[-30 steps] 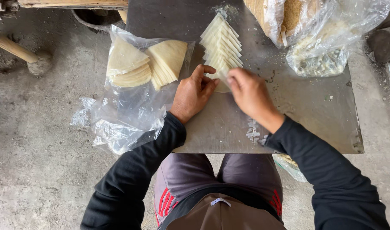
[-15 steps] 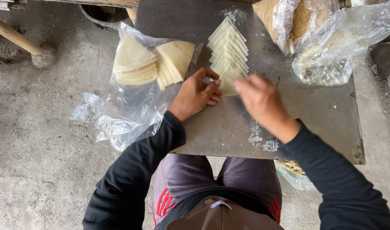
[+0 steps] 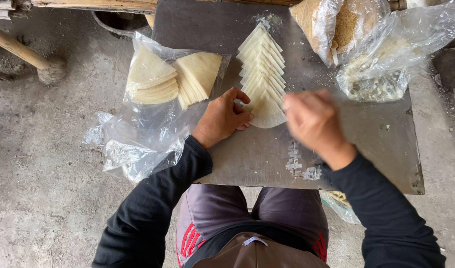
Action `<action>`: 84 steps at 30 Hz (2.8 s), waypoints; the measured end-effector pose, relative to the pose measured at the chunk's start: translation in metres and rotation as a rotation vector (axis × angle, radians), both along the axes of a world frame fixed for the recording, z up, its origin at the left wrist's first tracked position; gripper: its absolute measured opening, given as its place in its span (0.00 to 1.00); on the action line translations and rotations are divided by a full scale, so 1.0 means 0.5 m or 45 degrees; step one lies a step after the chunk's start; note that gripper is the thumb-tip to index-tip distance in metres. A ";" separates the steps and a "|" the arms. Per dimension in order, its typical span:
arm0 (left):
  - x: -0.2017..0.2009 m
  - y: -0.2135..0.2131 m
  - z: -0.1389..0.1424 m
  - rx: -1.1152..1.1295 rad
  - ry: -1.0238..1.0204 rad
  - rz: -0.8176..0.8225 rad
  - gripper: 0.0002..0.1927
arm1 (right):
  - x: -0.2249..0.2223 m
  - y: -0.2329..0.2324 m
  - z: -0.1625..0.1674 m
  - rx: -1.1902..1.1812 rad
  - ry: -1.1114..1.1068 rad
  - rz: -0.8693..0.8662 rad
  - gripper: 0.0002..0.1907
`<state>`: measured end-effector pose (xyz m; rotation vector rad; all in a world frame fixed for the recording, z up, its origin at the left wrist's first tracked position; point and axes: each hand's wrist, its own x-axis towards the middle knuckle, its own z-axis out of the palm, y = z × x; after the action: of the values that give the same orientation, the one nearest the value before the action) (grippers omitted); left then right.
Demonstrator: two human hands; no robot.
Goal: The person folds thin triangular wrappers into cones, scoops a granular filling into each, and seals them into small parcels. The person repeats this process for multiple units, stacking the finished parcels on the table.
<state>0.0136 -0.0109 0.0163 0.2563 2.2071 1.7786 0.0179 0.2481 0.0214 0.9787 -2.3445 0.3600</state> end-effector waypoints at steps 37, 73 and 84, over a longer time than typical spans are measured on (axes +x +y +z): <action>0.003 -0.006 -0.007 -0.131 0.188 -0.016 0.13 | -0.210 0.206 -0.035 -1.239 -0.653 -0.533 0.06; 0.008 -0.012 -0.024 -0.228 0.324 0.037 0.16 | 0.065 0.013 0.003 0.352 0.102 0.011 0.14; 0.008 -0.011 -0.022 -0.233 0.302 0.029 0.15 | 0.022 0.092 -0.039 0.197 0.324 -0.087 0.04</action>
<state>0.0176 -0.0166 0.0055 0.4215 2.5277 1.6150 0.0291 0.2939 0.0022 0.9519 -2.1898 0.0248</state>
